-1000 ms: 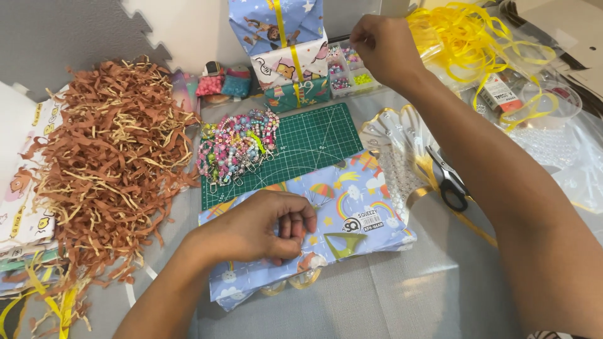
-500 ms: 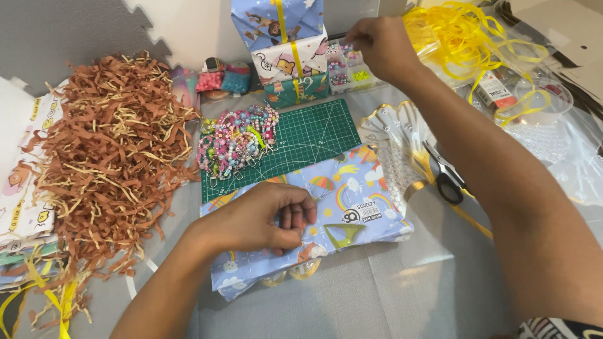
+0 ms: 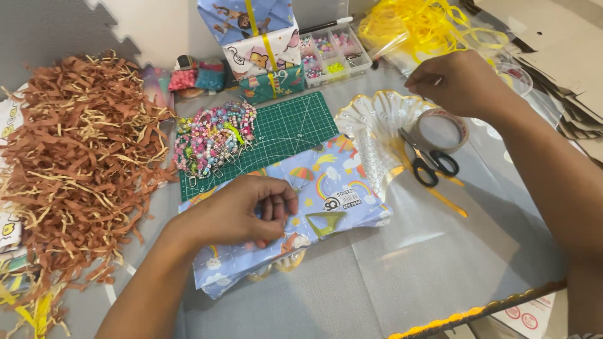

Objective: The person fills a cardboard box with shredded paper, places a packaged keychain inside, closes the box, and then wraps the box in decorative paper by folding the paper around it and securing it with adhesive tape.

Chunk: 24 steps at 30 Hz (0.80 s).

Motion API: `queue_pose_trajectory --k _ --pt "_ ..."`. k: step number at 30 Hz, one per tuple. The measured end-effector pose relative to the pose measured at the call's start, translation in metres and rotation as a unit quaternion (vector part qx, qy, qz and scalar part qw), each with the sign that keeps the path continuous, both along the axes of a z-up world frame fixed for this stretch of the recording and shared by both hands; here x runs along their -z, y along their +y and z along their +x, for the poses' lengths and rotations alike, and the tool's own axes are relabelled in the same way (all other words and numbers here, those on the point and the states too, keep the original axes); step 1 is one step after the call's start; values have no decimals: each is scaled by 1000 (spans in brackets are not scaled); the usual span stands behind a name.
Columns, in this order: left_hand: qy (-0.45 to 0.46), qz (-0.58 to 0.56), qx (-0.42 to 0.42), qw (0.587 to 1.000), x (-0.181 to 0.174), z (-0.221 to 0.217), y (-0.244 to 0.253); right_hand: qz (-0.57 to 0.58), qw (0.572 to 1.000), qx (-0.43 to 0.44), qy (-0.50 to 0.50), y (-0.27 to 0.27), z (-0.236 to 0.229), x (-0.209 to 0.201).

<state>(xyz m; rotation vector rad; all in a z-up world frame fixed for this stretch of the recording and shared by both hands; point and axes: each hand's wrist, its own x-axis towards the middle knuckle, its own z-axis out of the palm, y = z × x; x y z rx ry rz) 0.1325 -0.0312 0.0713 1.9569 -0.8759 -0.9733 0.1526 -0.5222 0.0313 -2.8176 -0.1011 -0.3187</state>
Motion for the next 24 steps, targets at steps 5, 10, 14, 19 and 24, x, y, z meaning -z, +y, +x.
queue_pose_trajectory --k 5,10,14,19,24 --pt "0 19 -16 1000 -3 -3 0 -37 999 -22 -2 60 32 -14" --pt "-5 -3 -1 1000 5 0 3 -135 990 22 46 64 17 -14" --pt "1 -10 -3 1000 8 3 4 -235 954 108 155 49 -36 -22" --pt "-4 2 -13 1000 3 -1 3 -177 938 116 273 50 -102 -4" --pt "-39 20 -17 999 1 -2 2 -164 957 122 206 59 -132 12"
